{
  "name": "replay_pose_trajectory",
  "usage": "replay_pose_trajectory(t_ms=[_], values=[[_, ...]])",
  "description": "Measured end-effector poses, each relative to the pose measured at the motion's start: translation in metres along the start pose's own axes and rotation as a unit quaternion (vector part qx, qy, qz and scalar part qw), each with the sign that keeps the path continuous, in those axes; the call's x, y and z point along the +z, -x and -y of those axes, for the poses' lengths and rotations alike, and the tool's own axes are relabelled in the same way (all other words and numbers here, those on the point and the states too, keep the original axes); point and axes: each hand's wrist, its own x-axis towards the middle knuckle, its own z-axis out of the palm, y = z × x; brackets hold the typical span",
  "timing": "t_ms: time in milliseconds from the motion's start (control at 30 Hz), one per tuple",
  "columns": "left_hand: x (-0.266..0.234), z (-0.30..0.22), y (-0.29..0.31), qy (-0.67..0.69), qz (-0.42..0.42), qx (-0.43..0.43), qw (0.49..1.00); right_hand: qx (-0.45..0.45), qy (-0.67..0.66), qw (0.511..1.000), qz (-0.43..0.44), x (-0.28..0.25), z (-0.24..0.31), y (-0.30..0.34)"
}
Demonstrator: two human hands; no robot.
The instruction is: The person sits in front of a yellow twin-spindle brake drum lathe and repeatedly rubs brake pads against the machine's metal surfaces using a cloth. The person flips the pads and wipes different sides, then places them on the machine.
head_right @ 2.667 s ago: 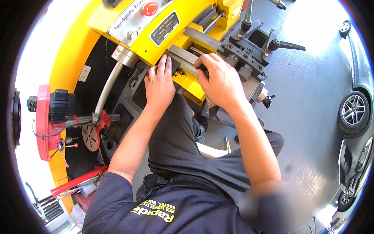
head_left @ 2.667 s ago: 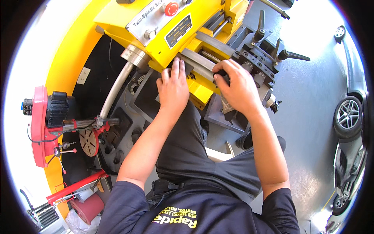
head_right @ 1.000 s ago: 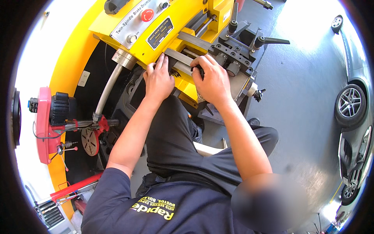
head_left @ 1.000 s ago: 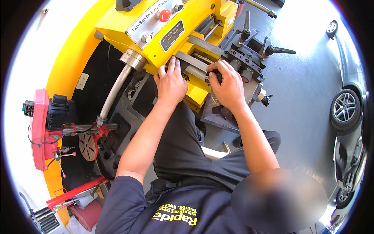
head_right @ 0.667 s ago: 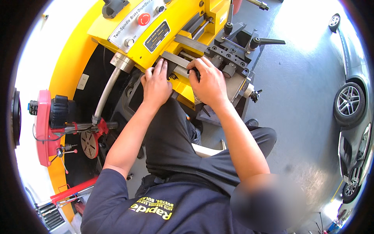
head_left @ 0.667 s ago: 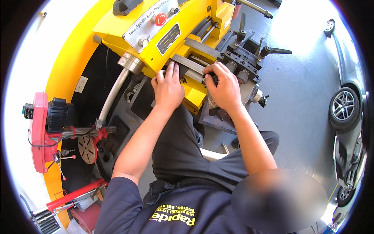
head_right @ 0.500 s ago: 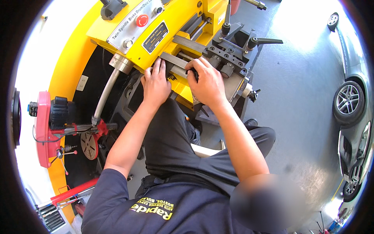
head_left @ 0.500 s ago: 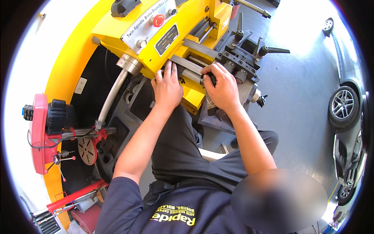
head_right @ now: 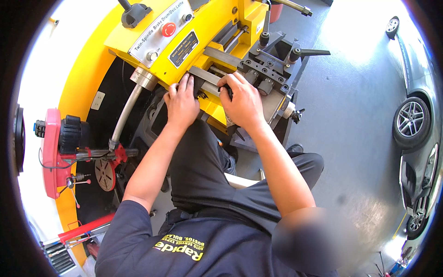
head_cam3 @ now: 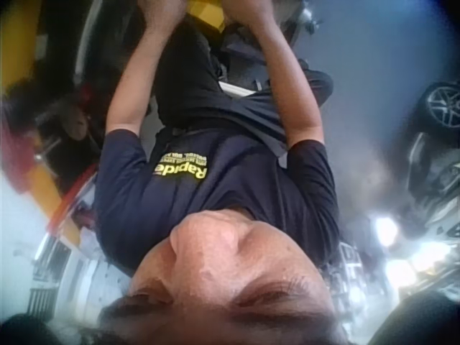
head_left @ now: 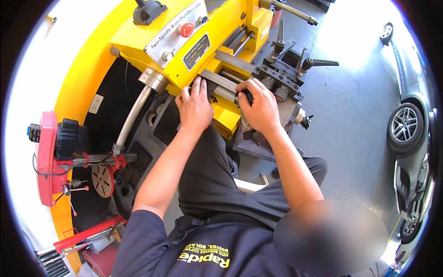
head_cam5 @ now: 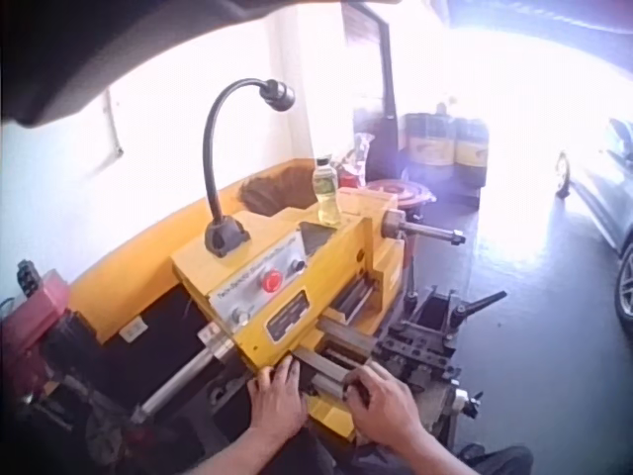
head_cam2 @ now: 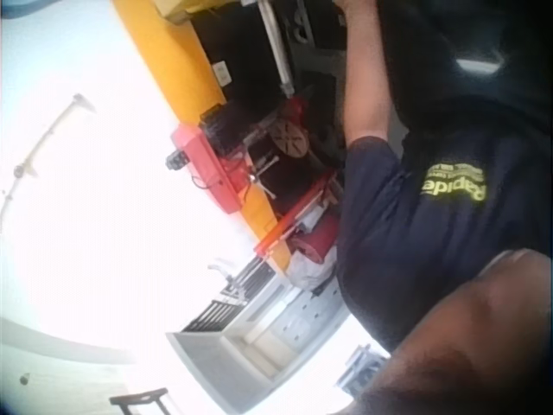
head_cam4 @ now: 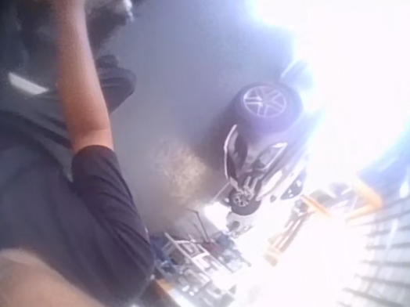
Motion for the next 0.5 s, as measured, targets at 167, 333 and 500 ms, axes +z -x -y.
replay_pose_trajectory(t_ms=[167, 333, 500], values=[[-0.003, -0.007, -0.007, 0.036, 0.034, -0.002, 0.999, 0.008, 0.0, 1.0, 0.001, -0.002, -0.005, -0.002], [-0.001, 0.0, -0.014, 0.015, 0.034, -0.003, 0.999, 0.008, 0.006, 1.0, 0.005, -0.002, -0.001, -0.002], [-0.004, -0.002, -0.02, 0.014, 0.047, -0.017, 0.999, 0.005, 0.003, 1.0, -0.002, -0.003, -0.002, -0.004]])
